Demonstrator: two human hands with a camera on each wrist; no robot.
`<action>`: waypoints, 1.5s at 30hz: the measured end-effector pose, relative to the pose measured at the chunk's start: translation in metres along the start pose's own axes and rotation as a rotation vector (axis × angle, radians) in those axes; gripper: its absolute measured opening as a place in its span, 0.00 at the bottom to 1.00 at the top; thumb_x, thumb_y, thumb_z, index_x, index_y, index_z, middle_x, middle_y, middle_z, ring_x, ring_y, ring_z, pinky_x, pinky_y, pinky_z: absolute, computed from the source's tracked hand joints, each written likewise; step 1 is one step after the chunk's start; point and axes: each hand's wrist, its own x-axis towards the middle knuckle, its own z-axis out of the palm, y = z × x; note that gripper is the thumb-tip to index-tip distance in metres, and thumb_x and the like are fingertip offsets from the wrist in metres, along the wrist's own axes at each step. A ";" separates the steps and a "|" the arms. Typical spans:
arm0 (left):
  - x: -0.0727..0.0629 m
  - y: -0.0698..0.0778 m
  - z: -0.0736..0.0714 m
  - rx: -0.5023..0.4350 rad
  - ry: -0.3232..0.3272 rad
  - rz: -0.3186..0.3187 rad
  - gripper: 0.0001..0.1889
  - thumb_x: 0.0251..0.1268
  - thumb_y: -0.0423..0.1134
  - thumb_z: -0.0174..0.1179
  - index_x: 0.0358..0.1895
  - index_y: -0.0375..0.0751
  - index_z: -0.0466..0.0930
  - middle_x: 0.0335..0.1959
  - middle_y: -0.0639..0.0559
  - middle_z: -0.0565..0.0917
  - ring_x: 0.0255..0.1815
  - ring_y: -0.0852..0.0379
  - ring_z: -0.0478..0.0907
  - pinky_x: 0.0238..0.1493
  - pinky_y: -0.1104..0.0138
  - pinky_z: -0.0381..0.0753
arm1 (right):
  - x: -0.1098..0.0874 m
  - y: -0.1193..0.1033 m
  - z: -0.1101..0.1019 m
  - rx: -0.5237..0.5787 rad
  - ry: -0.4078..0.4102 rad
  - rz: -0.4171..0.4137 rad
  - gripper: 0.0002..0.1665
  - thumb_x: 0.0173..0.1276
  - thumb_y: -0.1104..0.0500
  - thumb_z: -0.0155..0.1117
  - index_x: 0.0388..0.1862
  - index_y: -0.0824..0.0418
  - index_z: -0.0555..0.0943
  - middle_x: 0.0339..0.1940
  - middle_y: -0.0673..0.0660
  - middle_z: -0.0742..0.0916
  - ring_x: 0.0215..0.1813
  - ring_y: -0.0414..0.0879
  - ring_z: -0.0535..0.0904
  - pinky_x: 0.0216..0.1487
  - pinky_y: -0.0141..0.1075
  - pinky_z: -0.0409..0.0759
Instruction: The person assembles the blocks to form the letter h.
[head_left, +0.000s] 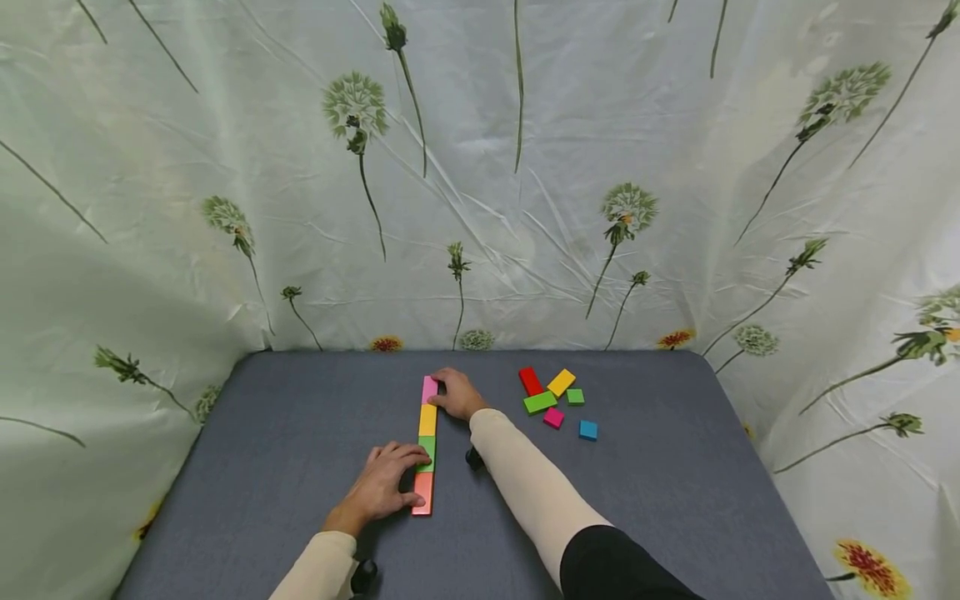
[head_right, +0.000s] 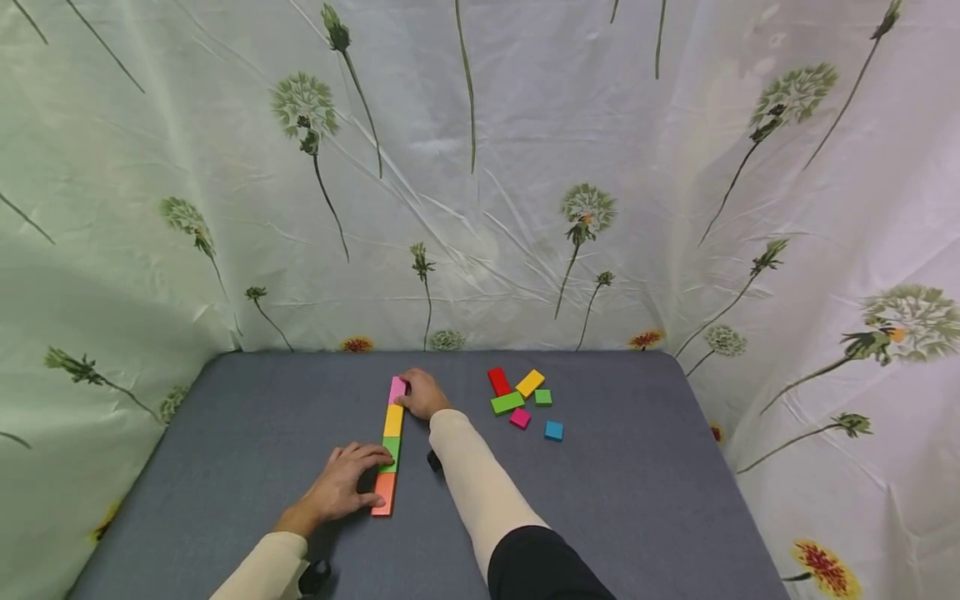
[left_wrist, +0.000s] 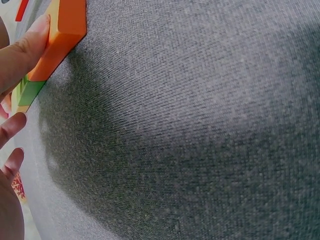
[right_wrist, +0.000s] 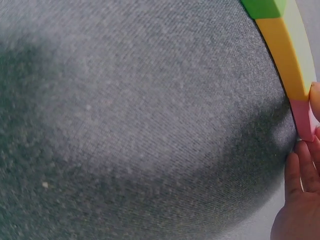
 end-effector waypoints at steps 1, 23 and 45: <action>0.000 0.000 0.000 0.004 0.000 0.002 0.29 0.41 0.49 0.77 0.51 0.46 0.82 0.55 0.51 0.79 0.53 0.51 0.72 0.50 0.52 0.66 | 0.000 0.001 0.000 0.000 0.002 0.000 0.28 0.67 0.58 0.66 0.64 0.65 0.74 0.62 0.61 0.78 0.65 0.53 0.72 0.65 0.44 0.67; 0.000 0.000 0.002 0.026 0.062 0.049 0.28 0.39 0.46 0.78 0.49 0.45 0.82 0.54 0.51 0.79 0.54 0.49 0.72 0.50 0.51 0.65 | -0.073 0.052 -0.039 0.044 0.189 -0.008 0.26 0.64 0.56 0.68 0.60 0.61 0.77 0.59 0.59 0.75 0.62 0.54 0.70 0.63 0.48 0.67; 0.000 0.003 0.001 0.104 0.016 0.055 0.32 0.42 0.49 0.76 0.55 0.46 0.82 0.55 0.51 0.77 0.54 0.49 0.70 0.51 0.50 0.65 | -0.130 0.102 -0.046 -0.050 0.556 0.299 0.29 0.56 0.53 0.75 0.54 0.66 0.82 0.52 0.62 0.78 0.56 0.56 0.72 0.57 0.55 0.59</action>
